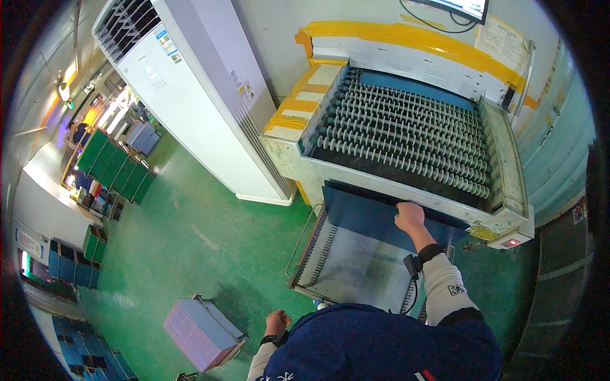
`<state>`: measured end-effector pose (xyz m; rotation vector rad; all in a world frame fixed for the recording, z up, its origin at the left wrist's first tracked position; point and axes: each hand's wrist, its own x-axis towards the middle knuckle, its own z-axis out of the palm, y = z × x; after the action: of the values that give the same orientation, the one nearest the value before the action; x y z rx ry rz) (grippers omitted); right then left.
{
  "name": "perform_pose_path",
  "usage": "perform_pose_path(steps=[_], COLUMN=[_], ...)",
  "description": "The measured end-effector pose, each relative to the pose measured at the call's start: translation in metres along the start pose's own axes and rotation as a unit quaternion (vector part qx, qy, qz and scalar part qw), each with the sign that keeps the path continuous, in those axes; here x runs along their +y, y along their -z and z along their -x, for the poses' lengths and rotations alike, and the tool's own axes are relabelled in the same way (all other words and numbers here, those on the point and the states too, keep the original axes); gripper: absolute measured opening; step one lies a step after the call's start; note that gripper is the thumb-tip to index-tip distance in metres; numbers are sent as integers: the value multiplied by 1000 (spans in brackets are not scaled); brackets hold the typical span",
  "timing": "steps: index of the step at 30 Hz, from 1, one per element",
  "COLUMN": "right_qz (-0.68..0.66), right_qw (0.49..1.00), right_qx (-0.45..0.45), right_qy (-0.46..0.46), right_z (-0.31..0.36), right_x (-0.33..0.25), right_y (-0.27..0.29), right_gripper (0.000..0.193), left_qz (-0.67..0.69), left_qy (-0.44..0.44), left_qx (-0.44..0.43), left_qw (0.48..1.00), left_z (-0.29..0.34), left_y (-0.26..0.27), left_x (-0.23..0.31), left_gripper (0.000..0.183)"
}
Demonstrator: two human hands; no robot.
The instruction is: Loading thin blue metal sheets into a processing machine.
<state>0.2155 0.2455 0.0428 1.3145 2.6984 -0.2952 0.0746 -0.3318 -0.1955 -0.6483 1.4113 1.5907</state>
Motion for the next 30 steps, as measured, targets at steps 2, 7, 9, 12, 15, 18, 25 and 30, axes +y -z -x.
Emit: perform_pose_path(steps=[2, 7, 9, 12, 15, 18, 25, 30], right_qz=[1, 4, 4, 3, -19, -34, -29, -471], right_qw=[1000, 1000, 1000, 1000, 997, 994, 989, 875], right_qx=[-1, -11, -13, -6, -8, 6, 119, 116], right_qy=[2, -1, 2, 9, 72, 105, 77, 5], right_z=[0, -1, 0, 2, 7, 20, 89, 86], right_x=[-1, 1, 1, 3, -5, 0, 10, 89], right_y=[0, -1, 0, -1, 0, 2, 153, 208], right_gripper=[32, 35, 36, 36, 35, 27, 36, 30], left_qz=[12, 16, 13, -35, -263, -55, -198, -346], left_qy=[2, 6, 7, -16, -156, -34, -77, -261], left_qx=[6, 16, 11, -6, -66, -20, -37, -63], left_qw=[1000, 1000, 1000, 999, 950, 998, 976, 899], left_z=[1, 4, 4, 3, -4, 2, -18, -47], left_y=[0, -5, -5, -2, 21, 10, 20, 37], left_x=[0, 2, 2, -1, -12, -10, -9, -21], left_gripper=[21, 21, 21, 19, 19, 17, 7, 11])
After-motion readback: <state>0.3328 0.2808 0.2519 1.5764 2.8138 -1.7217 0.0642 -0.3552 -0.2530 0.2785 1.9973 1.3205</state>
